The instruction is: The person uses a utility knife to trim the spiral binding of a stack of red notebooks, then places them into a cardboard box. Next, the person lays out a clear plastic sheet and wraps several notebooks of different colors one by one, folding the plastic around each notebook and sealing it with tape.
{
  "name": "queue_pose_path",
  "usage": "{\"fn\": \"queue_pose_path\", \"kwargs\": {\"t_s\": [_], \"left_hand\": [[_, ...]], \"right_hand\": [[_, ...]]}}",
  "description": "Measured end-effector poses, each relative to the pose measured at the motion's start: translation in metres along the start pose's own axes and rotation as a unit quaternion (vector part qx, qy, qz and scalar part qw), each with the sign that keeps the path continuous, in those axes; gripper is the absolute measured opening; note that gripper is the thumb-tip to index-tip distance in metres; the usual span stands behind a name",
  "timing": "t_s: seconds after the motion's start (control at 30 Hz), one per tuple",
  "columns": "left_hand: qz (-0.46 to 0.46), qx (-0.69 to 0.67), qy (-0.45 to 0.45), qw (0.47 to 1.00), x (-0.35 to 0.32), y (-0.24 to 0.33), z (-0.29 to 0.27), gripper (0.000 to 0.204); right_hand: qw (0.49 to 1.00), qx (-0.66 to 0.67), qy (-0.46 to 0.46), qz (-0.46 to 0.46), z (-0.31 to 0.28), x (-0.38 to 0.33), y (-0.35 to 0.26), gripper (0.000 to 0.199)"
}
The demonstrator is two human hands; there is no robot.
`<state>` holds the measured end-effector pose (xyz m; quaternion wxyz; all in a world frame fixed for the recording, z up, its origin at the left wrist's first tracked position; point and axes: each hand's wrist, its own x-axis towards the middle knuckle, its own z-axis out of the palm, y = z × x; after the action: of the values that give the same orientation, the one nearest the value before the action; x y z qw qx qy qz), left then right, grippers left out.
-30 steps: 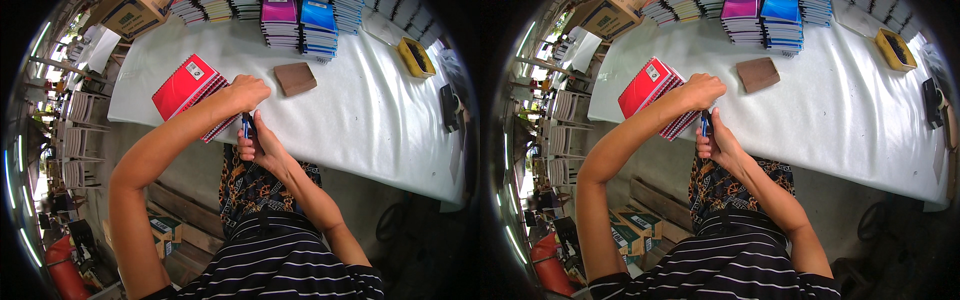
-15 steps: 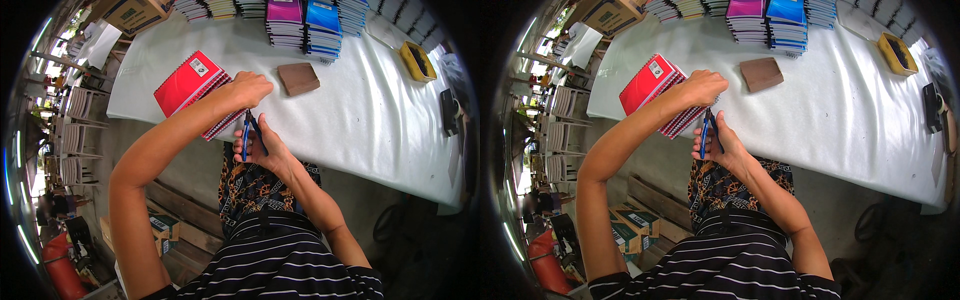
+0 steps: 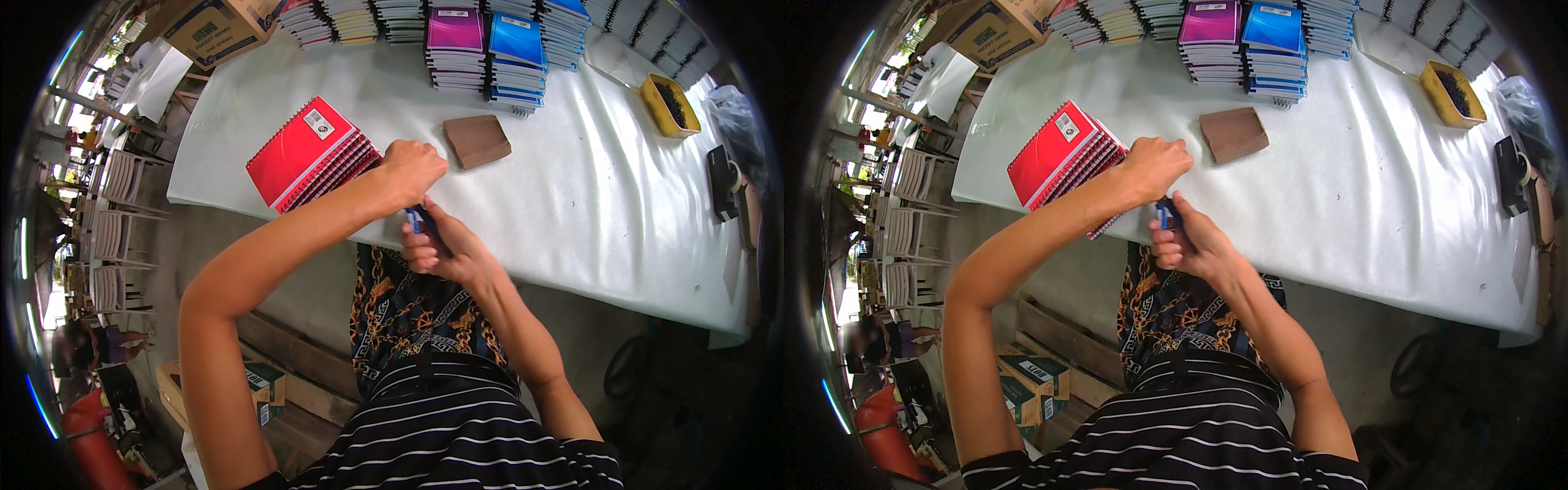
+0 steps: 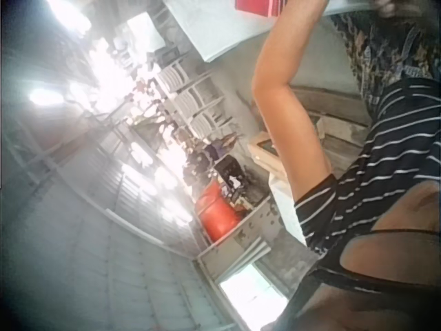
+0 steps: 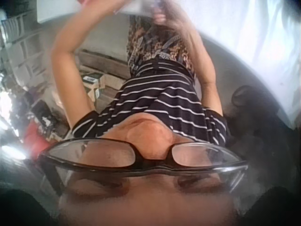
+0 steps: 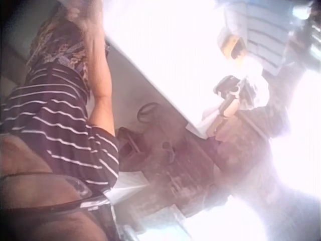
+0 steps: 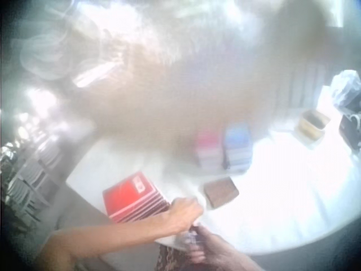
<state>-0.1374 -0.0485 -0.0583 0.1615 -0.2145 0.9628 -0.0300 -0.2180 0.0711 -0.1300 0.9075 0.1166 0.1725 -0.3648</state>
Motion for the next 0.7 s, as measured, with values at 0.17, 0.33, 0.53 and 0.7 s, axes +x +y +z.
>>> {"fn": "queue_pose_path", "kwargs": {"t_s": [0.17,0.33,0.53,0.7], "left_hand": [[-0.007,-0.023,0.025,0.999,-0.001,0.0,0.006,0.013],[-0.029,-0.079,0.057,0.995,-0.006,-0.004,0.008,0.019],[-0.042,-0.236,0.252,0.938,-0.056,-0.001,-0.068,0.045],[-0.062,-0.289,0.452,0.842,-0.123,0.002,-0.087,0.042]], "right_hand": [[0.791,-0.46,0.33,-0.23,0.009,-0.092,-0.026,0.067],[0.128,-0.808,0.419,-0.394,0.001,-0.113,-0.049,0.059],[0.186,-0.869,0.141,-0.438,0.024,-0.034,-0.034,0.096],[0.074,-0.886,0.069,-0.453,0.007,0.035,-0.049,0.06]]}}
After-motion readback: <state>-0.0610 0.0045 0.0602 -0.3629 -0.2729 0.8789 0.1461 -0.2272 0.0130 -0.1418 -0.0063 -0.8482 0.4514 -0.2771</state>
